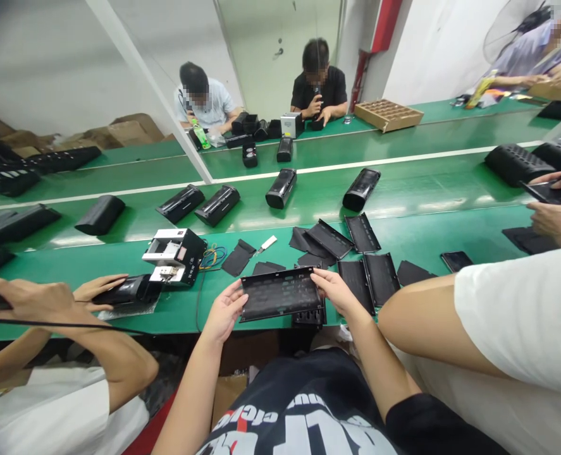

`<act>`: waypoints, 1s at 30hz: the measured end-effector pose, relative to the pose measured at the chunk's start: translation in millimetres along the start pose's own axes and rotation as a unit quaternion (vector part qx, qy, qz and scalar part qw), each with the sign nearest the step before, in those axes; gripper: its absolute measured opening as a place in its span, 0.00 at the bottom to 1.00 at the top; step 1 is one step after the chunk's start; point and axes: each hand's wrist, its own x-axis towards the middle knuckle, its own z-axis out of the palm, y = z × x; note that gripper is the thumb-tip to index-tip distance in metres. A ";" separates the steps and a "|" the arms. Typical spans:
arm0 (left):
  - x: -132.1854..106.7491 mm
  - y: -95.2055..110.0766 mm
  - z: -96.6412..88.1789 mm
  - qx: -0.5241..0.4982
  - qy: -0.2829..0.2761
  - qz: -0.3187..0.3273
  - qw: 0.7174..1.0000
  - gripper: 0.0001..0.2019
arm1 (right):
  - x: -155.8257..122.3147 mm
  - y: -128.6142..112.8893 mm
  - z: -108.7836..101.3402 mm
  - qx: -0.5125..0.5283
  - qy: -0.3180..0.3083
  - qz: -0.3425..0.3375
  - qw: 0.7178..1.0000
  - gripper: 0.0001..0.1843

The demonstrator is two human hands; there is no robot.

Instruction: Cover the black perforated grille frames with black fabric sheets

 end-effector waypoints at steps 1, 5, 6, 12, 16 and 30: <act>1.8 -0.1 -0.7 0.004 0.001 -0.004 1.000 0.31 | 1.3 0.4 -2.7 -0.005 0.000 0.005 1.000 0.15; 10.6 0.2 0.2 0.010 -0.001 -0.014 1.000 0.29 | 9.5 7.2 -13.2 -0.030 -0.021 0.010 0.999 0.14; 12.9 0.6 1.4 0.004 -0.006 -0.019 1.000 0.29 | 12.0 10.0 -15.1 -0.026 -0.018 0.008 0.999 0.14; 24.1 6.1 8.3 -0.013 -0.010 -0.049 0.999 0.21 | 29.6 26.4 -26.8 0.071 0.080 -0.031 0.994 0.17; 29.9 7.9 3.6 0.003 -0.001 -0.061 0.998 0.17 | 41.8 29.6 -48.3 0.160 0.243 -0.101 0.951 0.19; 44.8 -13.8 -31.6 0.056 0.080 -0.095 0.991 0.14 | 35.9 20.9 -150.8 0.090 0.501 -0.251 0.823 0.10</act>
